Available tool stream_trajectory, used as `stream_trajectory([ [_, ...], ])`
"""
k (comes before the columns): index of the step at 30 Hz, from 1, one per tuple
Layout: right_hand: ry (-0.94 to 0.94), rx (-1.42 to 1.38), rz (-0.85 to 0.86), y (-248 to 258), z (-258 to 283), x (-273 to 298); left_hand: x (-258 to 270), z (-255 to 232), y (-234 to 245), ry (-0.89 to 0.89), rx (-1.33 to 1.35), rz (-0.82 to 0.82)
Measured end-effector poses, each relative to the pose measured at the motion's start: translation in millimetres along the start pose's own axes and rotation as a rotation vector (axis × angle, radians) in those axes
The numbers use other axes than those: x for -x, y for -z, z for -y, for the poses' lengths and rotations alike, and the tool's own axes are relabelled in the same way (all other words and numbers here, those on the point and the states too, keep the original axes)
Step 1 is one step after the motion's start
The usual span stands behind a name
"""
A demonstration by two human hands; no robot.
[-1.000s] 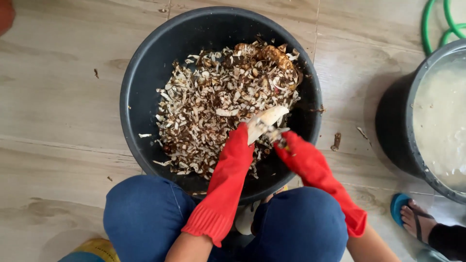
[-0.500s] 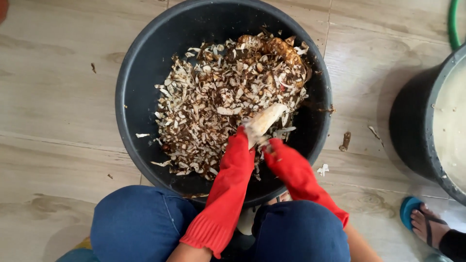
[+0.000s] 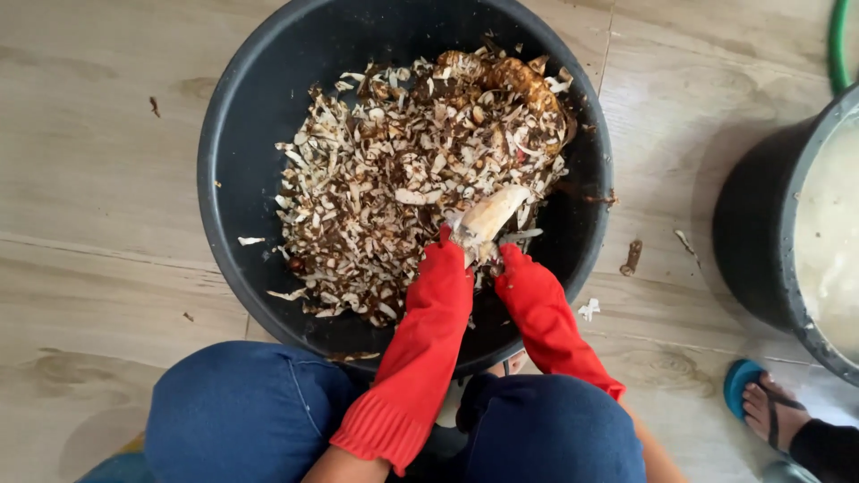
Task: A person wearing red gloves uses a handheld peeler to remove the skin from a cassava root over a large black basin.
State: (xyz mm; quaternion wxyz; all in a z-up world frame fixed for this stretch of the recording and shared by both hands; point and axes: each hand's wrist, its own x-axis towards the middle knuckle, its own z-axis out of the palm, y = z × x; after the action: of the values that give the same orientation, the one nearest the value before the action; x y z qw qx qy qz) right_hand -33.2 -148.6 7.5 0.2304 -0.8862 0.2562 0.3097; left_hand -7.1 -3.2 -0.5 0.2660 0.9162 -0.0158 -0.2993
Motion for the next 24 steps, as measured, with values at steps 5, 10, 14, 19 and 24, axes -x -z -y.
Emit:
stream_trajectory([
  [5,-0.076,-0.099,-0.075,61.2,23.0,46.2,3.1,0.3,7.9,0.0,-0.081,-0.026],
  [10,0.028,-0.025,-0.011,107.2,63.7,82.7,20.6,-21.8,61.9,-0.047,-0.124,-0.07],
  [14,0.215,0.014,-0.129,122.9,67.4,96.1,25.2,-34.0,99.0,-0.104,-0.153,-0.119],
  [19,0.065,0.05,-0.206,118.9,56.8,37.1,42.3,-38.0,138.7,-0.158,-0.198,-0.201],
  [24,0.087,0.021,-0.177,135.9,86.5,79.6,56.6,-28.4,152.8,-0.166,-0.2,-0.234],
])
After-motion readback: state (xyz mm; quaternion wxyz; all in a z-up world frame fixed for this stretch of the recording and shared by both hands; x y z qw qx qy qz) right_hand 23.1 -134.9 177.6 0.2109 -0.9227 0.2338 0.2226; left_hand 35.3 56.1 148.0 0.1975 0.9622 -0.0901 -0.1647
